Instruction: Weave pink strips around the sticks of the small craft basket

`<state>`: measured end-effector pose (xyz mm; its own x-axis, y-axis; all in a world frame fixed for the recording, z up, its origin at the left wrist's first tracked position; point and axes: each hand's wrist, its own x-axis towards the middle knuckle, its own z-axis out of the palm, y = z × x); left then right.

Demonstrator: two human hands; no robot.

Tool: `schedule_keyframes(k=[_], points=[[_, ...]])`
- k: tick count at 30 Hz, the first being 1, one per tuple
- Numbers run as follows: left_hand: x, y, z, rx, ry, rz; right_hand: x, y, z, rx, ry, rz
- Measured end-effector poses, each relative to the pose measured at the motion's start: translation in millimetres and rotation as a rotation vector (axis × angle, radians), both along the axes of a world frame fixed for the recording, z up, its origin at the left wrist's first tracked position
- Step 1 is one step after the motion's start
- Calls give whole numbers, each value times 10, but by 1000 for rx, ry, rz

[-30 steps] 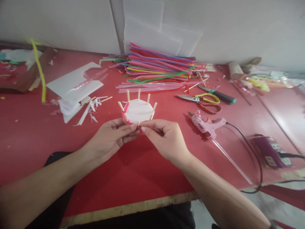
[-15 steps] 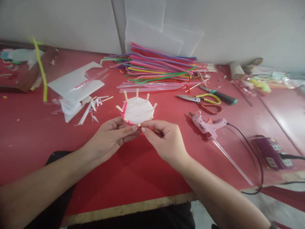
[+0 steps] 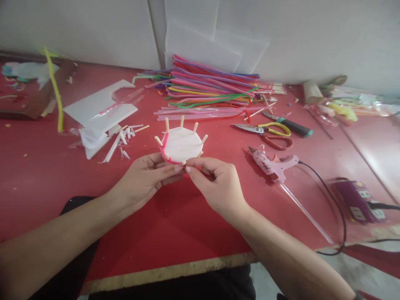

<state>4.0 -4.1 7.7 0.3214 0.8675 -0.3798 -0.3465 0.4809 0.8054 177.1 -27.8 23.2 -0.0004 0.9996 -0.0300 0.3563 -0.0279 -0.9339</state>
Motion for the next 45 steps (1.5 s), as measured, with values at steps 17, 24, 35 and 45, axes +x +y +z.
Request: schedule_keyframes(k=[17,24,35,45], points=[[13,17,15,-38,-15,33,-4,6,-8,234,-126,14],[-39,48,44,-94,-73,-21,67,42,-52,368,-271,103],[-26,31,38,-43,-68,-5,25,9,-12,244,-187,88],[-14,3,16,89,-19,-22,-41,-14,-28,222,-111,-111]])
